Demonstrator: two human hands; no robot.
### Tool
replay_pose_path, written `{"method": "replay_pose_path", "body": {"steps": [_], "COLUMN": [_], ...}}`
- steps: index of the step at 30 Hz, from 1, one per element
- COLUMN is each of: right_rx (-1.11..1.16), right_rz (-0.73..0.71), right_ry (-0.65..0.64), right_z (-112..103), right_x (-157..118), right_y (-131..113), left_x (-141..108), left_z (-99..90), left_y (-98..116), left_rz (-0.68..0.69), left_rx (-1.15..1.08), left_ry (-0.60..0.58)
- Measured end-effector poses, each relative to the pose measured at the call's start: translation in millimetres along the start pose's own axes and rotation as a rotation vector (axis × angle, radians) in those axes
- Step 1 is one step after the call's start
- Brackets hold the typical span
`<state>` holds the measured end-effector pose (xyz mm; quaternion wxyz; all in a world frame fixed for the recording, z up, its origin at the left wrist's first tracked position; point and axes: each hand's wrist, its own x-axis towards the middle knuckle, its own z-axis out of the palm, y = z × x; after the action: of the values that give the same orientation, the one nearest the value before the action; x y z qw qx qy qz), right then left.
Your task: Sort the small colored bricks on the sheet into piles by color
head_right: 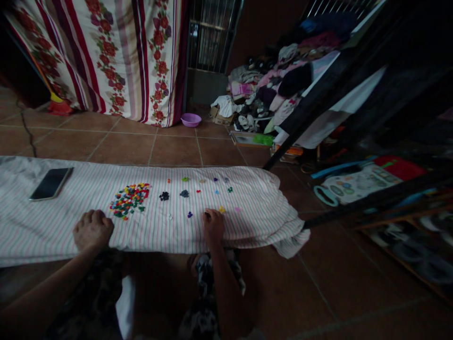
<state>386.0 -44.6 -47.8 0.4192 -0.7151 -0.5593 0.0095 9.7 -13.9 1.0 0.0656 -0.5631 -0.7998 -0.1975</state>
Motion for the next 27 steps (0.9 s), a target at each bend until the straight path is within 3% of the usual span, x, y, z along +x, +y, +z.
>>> {"method": "replay_pose_path", "body": {"steps": [7,13,19,27], "right_rx": [0.035,0.062,0.135,0.239], "right_rz": [-0.007,-0.174,-0.314,-0.455], "right_ry": [0.103,0.113,0.039,-0.374], "right_z": [-1.2,-10.2,-1.1,59.5], "right_x": [1.4,6.2,9.9,7.9], "right_y": [1.6,-13.9,-66.4,-159.8], "left_x": [1.2,3.3,3.2,3.4], "left_z": [2.9,11.5,14.6,15.1], "left_y": [-2.3,-7.3,-8.8,-7.9], "left_rz": [0.0,0.017,0.042,0.032], "left_rx": [-0.029,-0.023,0.01,0.04], "left_ry": [-0.018,0.011,0.012,0.02]}}
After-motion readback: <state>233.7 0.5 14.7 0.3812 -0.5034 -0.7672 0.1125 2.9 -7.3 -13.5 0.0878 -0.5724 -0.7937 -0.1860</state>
